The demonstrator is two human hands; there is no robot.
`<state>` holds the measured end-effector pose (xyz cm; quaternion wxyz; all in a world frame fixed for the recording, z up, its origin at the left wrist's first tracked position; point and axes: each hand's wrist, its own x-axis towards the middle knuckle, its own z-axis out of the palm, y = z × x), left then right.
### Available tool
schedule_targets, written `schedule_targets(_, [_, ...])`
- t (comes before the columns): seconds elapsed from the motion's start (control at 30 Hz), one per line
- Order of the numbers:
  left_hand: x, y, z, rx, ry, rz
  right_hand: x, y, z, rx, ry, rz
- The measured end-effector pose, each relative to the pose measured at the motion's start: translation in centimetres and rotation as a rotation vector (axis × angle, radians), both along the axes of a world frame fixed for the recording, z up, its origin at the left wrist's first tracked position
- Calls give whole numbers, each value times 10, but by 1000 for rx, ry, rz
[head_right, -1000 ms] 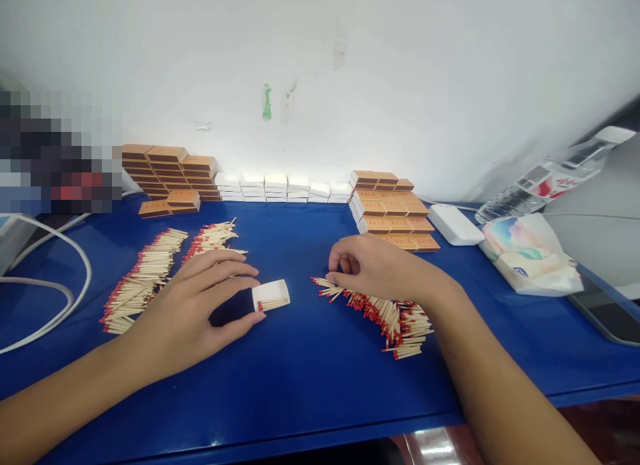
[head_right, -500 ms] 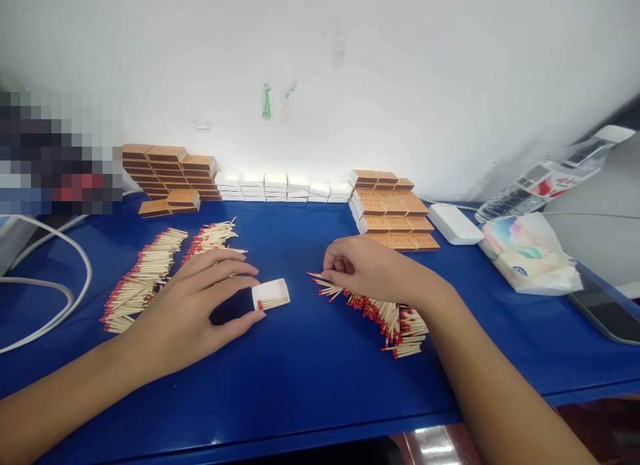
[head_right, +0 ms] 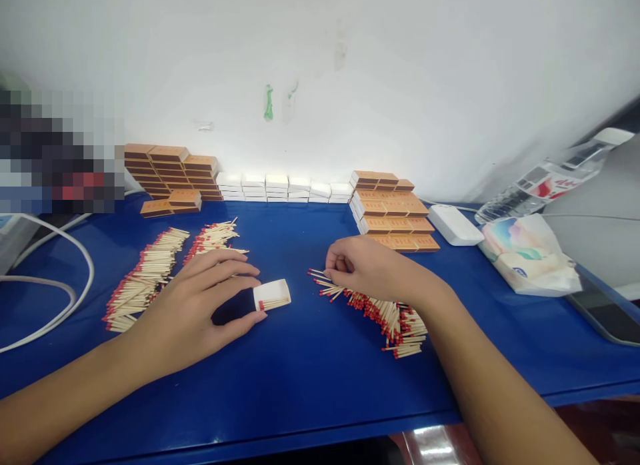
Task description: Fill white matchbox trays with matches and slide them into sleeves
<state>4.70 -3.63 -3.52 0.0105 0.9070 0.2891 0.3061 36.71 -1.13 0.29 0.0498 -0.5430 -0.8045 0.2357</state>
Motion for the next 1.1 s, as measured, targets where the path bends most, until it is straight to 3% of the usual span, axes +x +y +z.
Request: schedule_targets(1.1, [0, 0, -2, -4, 3, -3, -6, -4, -2, 81, -24, 21])
